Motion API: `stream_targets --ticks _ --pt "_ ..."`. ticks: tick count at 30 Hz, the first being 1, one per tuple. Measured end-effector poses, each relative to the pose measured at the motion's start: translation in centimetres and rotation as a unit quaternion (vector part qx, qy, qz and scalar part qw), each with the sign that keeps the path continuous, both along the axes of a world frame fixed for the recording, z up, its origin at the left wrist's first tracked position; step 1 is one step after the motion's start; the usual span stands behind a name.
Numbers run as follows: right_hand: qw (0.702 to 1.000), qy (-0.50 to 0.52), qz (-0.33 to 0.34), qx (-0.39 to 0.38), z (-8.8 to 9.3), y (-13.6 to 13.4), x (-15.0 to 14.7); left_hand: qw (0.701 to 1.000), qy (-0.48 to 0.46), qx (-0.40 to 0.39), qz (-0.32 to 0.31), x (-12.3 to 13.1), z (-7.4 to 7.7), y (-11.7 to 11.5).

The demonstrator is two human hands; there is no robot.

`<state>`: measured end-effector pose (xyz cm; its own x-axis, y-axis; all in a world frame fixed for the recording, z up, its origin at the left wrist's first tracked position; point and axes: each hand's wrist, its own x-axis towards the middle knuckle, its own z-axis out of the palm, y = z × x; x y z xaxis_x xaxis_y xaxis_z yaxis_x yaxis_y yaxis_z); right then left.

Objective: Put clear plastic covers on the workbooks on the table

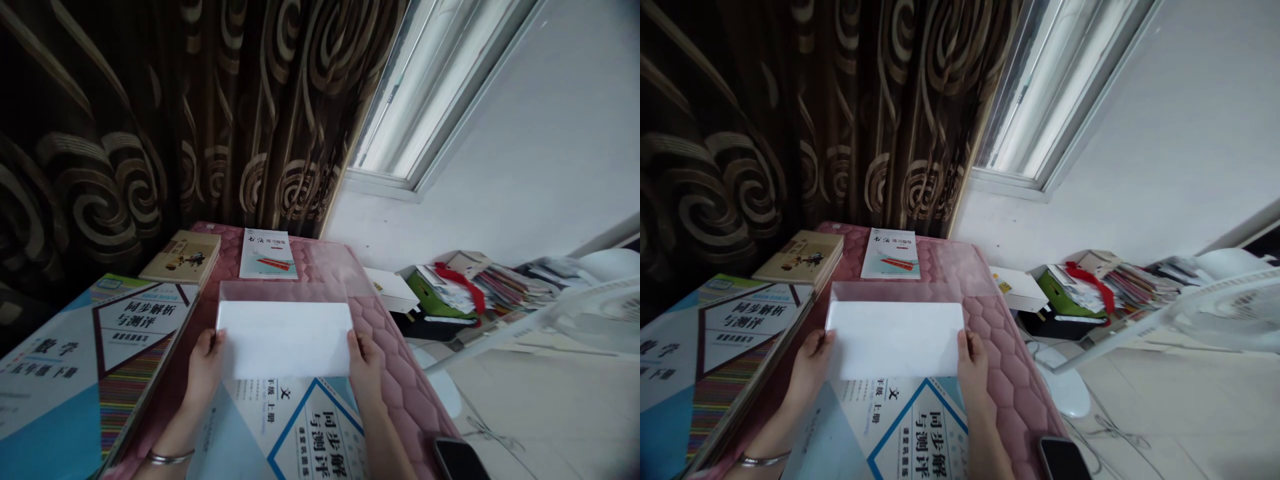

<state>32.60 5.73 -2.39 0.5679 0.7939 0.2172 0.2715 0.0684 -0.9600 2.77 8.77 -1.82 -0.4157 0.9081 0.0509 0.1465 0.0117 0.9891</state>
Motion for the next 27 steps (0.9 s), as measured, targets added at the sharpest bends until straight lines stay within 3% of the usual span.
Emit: stream_targets --ticks 13,18,27 --pt "0.997 -0.07 -0.036 -0.022 0.3 -0.1 -0.3 0.999 0.036 0.013 -0.012 0.0 0.5 -0.3" --pt "0.999 -0.021 -0.025 -0.014 0.4 -0.2 -0.4 0.999 -0.015 0.015 -0.03 -0.1 0.3 -0.2" --pt "1.0 0.01 -0.009 -0.004 0.2 -0.4 -0.3 1.0 -0.017 0.005 -0.02 0.2 1.1 -0.5"
